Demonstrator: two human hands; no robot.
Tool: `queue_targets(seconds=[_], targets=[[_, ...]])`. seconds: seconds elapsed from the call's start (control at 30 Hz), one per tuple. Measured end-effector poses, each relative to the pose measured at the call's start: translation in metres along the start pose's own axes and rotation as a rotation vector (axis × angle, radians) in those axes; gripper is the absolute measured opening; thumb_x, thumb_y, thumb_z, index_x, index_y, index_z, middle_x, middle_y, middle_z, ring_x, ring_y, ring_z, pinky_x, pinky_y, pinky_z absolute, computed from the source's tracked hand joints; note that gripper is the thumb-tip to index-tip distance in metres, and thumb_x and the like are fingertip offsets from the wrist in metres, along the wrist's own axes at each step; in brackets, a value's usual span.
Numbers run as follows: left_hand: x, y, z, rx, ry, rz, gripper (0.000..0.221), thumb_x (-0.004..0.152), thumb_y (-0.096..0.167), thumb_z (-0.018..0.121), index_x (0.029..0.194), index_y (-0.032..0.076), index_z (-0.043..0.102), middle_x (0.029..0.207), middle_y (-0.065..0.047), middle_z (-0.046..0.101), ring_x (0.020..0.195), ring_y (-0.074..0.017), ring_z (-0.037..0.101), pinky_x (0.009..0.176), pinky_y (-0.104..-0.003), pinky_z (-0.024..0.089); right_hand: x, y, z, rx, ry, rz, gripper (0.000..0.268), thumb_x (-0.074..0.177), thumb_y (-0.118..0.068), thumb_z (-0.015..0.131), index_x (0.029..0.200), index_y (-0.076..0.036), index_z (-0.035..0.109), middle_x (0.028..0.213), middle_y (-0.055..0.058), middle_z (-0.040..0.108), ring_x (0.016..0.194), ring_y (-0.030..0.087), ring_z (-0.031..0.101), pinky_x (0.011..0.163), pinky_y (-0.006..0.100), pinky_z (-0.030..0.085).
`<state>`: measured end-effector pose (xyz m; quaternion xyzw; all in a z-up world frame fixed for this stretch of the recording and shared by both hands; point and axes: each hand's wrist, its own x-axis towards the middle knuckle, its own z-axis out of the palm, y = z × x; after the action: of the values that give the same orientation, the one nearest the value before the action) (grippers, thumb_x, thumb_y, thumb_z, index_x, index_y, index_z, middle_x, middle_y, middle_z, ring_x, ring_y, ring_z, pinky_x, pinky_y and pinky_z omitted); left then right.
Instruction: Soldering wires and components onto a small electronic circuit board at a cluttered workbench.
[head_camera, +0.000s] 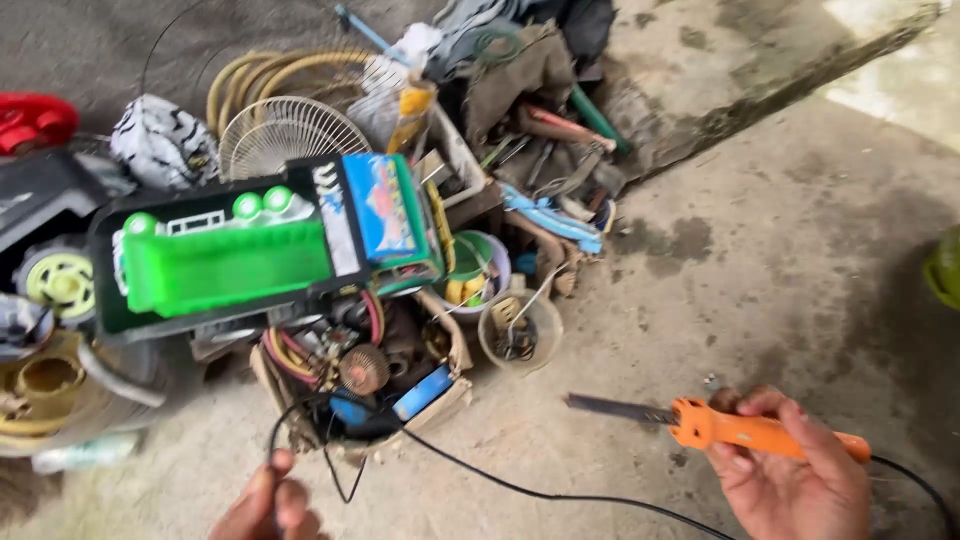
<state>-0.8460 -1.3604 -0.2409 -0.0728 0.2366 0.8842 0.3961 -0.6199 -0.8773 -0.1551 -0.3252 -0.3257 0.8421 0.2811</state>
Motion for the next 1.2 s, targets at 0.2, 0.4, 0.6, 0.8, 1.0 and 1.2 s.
queue_targets(seconds=[0.2, 0.4, 0.6, 0.8, 1.0, 1.2], targets=[[0.035, -0.024, 0.116, 0.075, 0.659, 0.112, 0.019, 0.104, 0.017, 0.052, 0.106, 0.001, 0.062, 0.070, -0.009, 0.056, 0.038, -0.0135, 0.027, 0.035, -0.027, 0.018, 0.015, 0.105, 0.028, 0.040, -0.230, 0.135, 0.023, 0.097, -0.014, 0.060, 0.112, 0.001, 0.068, 0.108, 0.018, 0.070, 0.093, 0.034, 0.066, 0.090, 0.034, 0.053], [0.046, -0.020, 0.092, 0.232, 0.811, 0.131, 0.022, 0.104, 0.020, 0.053, 0.088, 0.005, 0.058, 0.048, 0.002, 0.030, 0.037, -0.0102, 0.018, 0.041, -0.031, 0.010, 0.020, 0.186, 0.056, -0.016, -0.262, 0.241, 0.028, 0.082, -0.002, 0.063, 0.109, 0.003, 0.069, 0.106, 0.014, 0.067, 0.093, 0.037, 0.063, 0.081, 0.028, 0.049], [0.047, -0.011, 0.069, 0.308, 0.887, 0.168, 0.024, 0.104, 0.019, 0.056, 0.083, 0.006, 0.054, 0.051, 0.001, 0.027, 0.044, -0.0134, 0.020, 0.045, -0.030, 0.012, 0.018, 0.210, 0.060, -0.143, -0.270, 0.269, 0.031, 0.083, 0.000, 0.062, 0.113, 0.004, 0.067, 0.105, 0.015, 0.066, 0.091, 0.036, 0.067, 0.080, 0.031, 0.050], [0.060, 0.002, 0.077, 0.482, 0.944, 0.073, 0.020, 0.103, 0.006, 0.055, 0.107, 0.001, 0.074, 0.076, -0.009, 0.061, 0.050, -0.0104, 0.038, 0.039, -0.023, 0.025, 0.022, 0.215, 0.076, -0.260, -0.278, 0.207, 0.026, 0.082, 0.003, 0.060, 0.108, 0.003, 0.064, 0.107, 0.015, 0.065, 0.093, 0.034, 0.063, 0.087, 0.035, 0.050], [0.090, 0.007, 0.074, 0.644, 1.003, 0.042, 0.012, 0.098, 0.012, 0.068, 0.103, 0.003, 0.074, 0.081, -0.009, 0.063, 0.048, -0.0105, 0.030, 0.042, -0.024, 0.020, 0.026, 0.217, 0.096, -0.392, -0.365, 0.136, 0.027, 0.083, 0.001, 0.062, 0.110, 0.003, 0.064, 0.094, 0.019, 0.066, 0.084, 0.030, 0.067, 0.077, 0.029, 0.048], [0.111, 0.001, 0.054, 0.806, 1.063, 0.103, 0.028, 0.099, 0.023, 0.063, 0.088, 0.006, 0.082, 0.079, -0.007, 0.068, 0.079, -0.0156, 0.057, 0.097, -0.036, 0.042, 0.027, 0.220, 0.088, -0.387, -0.380, 0.116, 0.026, 0.086, -0.002, 0.061, 0.111, 0.004, 0.064, 0.098, 0.021, 0.067, 0.085, 0.030, 0.067, 0.081, 0.031, 0.050]])
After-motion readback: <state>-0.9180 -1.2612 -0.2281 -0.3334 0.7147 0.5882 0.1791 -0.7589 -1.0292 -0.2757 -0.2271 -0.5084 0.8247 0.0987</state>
